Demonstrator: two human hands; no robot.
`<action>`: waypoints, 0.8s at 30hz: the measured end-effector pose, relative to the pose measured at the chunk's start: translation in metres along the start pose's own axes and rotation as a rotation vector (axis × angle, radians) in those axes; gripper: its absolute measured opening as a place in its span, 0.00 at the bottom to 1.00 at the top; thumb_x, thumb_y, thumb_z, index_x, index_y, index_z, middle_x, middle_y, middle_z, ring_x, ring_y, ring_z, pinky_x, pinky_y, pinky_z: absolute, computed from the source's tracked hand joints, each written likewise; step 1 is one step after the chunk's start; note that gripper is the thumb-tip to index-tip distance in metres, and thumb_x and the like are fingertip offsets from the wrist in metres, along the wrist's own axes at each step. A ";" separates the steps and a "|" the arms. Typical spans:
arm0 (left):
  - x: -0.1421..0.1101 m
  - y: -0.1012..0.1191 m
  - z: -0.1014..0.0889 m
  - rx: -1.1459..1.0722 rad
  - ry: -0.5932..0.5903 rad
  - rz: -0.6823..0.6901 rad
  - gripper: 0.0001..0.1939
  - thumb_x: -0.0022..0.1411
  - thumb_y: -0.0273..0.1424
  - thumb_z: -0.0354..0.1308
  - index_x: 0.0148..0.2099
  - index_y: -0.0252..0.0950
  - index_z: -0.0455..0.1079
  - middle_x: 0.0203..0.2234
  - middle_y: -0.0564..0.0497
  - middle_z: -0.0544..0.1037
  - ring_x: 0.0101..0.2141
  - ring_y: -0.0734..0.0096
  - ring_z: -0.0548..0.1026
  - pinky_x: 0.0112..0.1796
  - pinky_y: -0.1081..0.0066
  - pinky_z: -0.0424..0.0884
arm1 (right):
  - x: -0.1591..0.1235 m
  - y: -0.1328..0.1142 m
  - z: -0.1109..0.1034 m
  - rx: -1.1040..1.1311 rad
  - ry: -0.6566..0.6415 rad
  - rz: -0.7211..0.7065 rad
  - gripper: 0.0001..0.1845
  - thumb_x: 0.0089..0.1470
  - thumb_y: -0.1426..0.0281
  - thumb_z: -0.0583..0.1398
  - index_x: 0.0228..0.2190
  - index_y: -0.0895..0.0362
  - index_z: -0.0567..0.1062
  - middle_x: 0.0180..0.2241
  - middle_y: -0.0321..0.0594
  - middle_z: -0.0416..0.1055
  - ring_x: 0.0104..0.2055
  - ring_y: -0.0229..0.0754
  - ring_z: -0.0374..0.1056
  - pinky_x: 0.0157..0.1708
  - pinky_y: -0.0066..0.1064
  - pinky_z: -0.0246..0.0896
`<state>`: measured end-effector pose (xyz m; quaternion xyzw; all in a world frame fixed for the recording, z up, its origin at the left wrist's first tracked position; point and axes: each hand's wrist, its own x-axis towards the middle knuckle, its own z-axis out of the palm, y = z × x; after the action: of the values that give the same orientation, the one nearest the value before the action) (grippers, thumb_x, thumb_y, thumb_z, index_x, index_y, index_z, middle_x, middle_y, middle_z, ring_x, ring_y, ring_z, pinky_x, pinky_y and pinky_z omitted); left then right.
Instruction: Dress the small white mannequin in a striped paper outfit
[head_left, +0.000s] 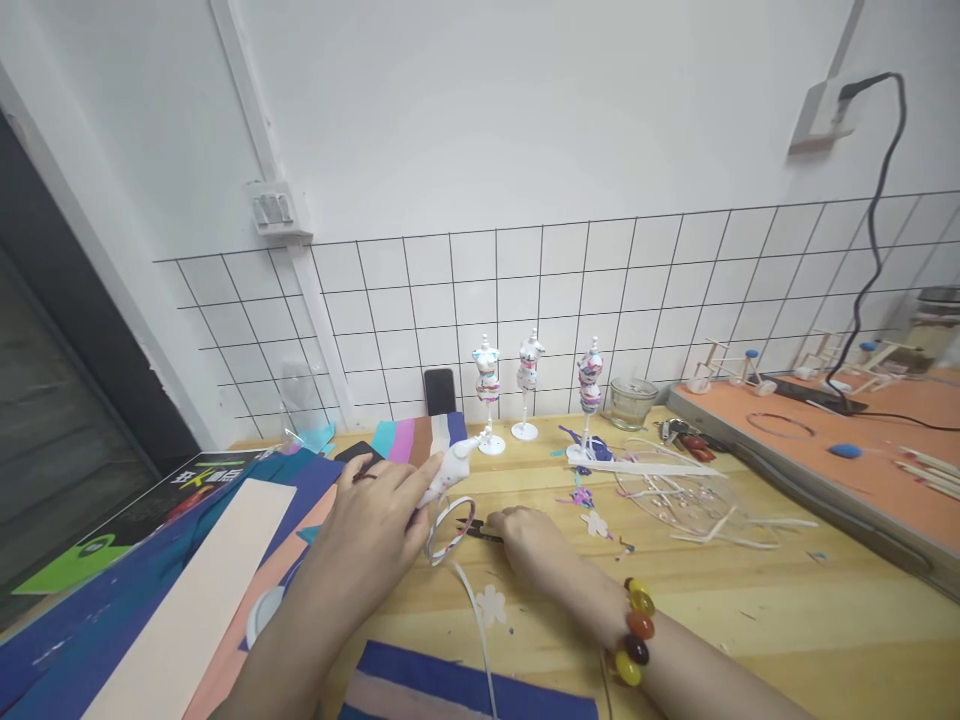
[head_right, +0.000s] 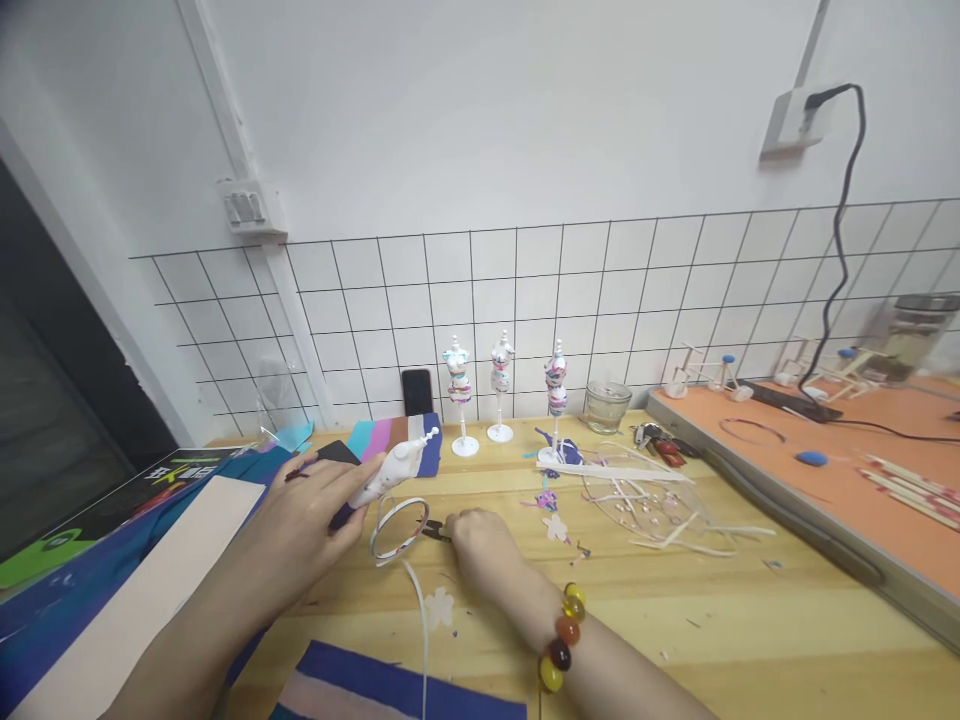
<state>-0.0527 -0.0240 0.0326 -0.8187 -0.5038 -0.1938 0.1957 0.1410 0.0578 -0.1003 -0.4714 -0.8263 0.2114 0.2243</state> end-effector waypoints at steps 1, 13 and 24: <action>0.000 -0.001 0.000 -0.005 -0.005 0.000 0.22 0.59 0.22 0.49 0.55 0.41 0.63 0.34 0.51 0.79 0.38 0.63 0.75 0.49 0.51 0.59 | 0.000 0.002 -0.006 -0.006 -0.009 0.006 0.14 0.43 0.86 0.53 0.24 0.59 0.75 0.28 0.45 0.75 0.32 0.44 0.67 0.35 0.32 0.56; 0.000 -0.003 0.004 -0.015 -0.089 -0.022 0.22 0.60 0.23 0.49 0.56 0.42 0.63 0.36 0.51 0.78 0.39 0.62 0.74 0.51 0.50 0.58 | -0.001 0.020 -0.108 0.234 -0.154 0.118 0.17 0.59 0.70 0.46 0.39 0.59 0.74 0.28 0.39 0.68 0.25 0.37 0.61 0.22 0.27 0.55; 0.002 0.002 0.002 0.007 -0.126 0.003 0.22 0.60 0.23 0.48 0.56 0.43 0.63 0.35 0.52 0.77 0.39 0.63 0.74 0.50 0.51 0.58 | -0.019 -0.030 -0.112 0.243 -0.159 -0.118 0.21 0.59 0.54 0.52 0.27 0.58 0.72 0.21 0.30 0.55 0.23 0.34 0.49 0.23 0.27 0.48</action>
<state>-0.0498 -0.0220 0.0316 -0.8294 -0.5145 -0.1398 0.1668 0.1927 0.0430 0.0038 -0.3731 -0.8360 0.3332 0.2254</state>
